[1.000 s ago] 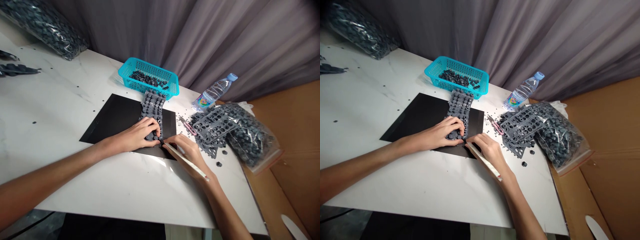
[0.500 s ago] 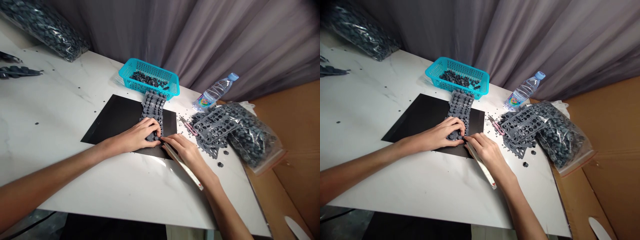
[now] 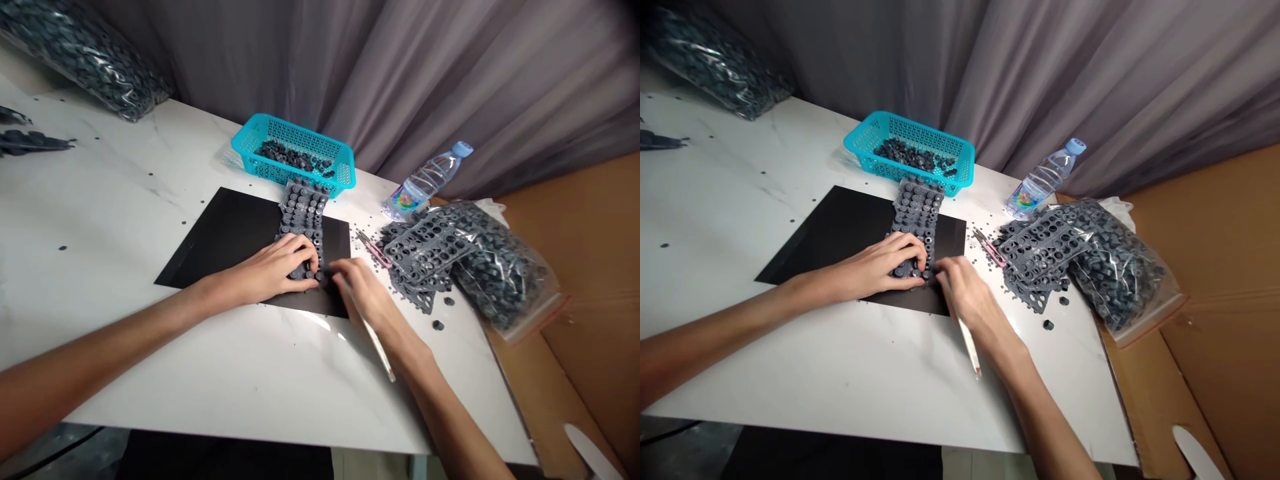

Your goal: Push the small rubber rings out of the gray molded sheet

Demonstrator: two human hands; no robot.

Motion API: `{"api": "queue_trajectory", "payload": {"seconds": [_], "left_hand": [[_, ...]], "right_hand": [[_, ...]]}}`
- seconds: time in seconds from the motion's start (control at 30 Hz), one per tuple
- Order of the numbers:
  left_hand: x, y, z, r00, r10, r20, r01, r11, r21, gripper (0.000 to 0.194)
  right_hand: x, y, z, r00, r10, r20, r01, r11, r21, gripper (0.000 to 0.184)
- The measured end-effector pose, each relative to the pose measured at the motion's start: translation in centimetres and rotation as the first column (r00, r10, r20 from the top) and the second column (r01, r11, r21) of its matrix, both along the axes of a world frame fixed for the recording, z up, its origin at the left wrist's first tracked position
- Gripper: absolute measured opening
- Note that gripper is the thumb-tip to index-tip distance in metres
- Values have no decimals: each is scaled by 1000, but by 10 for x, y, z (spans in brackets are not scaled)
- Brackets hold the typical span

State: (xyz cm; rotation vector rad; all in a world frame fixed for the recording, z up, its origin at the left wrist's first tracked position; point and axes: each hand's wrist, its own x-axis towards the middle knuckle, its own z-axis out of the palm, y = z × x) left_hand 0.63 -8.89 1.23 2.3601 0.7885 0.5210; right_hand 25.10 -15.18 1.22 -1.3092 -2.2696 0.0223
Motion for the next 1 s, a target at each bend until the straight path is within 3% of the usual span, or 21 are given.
{"api": "queue_trajectory", "payload": {"seconds": [0.07, 0.13, 0.23, 0.33, 0.53, 0.77, 1.0], "left_hand": [[0, -2, 2, 1000, 8, -28, -8, 1000, -5, 24], [-1, -3, 4, 999, 9, -42, -9, 1000, -15, 24], [-1, -4, 4, 1000, 10, -30, -10, 1000, -9, 23], [0, -2, 2, 1000, 11, 0, -11, 1000, 3, 23], [0, -2, 1, 1000, 11, 29, -12, 1000, 12, 19], [0, -2, -1, 998, 11, 58, -11, 1000, -1, 19], [0, -1, -1, 998, 14, 67, -14, 1000, -9, 18]], "right_hand": [[9, 6, 7, 975, -189, -118, 196, 979, 49, 26], [17, 9, 14, 947, -271, -170, 283, 958, 50, 26], [18, 4, 19, 978, -125, -165, 118, 992, -54, 22], [8, -7, 21, 975, -1, -222, -34, 987, -156, 17], [-2, -10, 19, 968, 156, -198, -187, 971, -150, 11], [-1, -4, 14, 973, 192, -128, -207, 972, -109, 11], [-4, -6, 14, 989, 138, -52, -143, 984, -108, 11]]}}
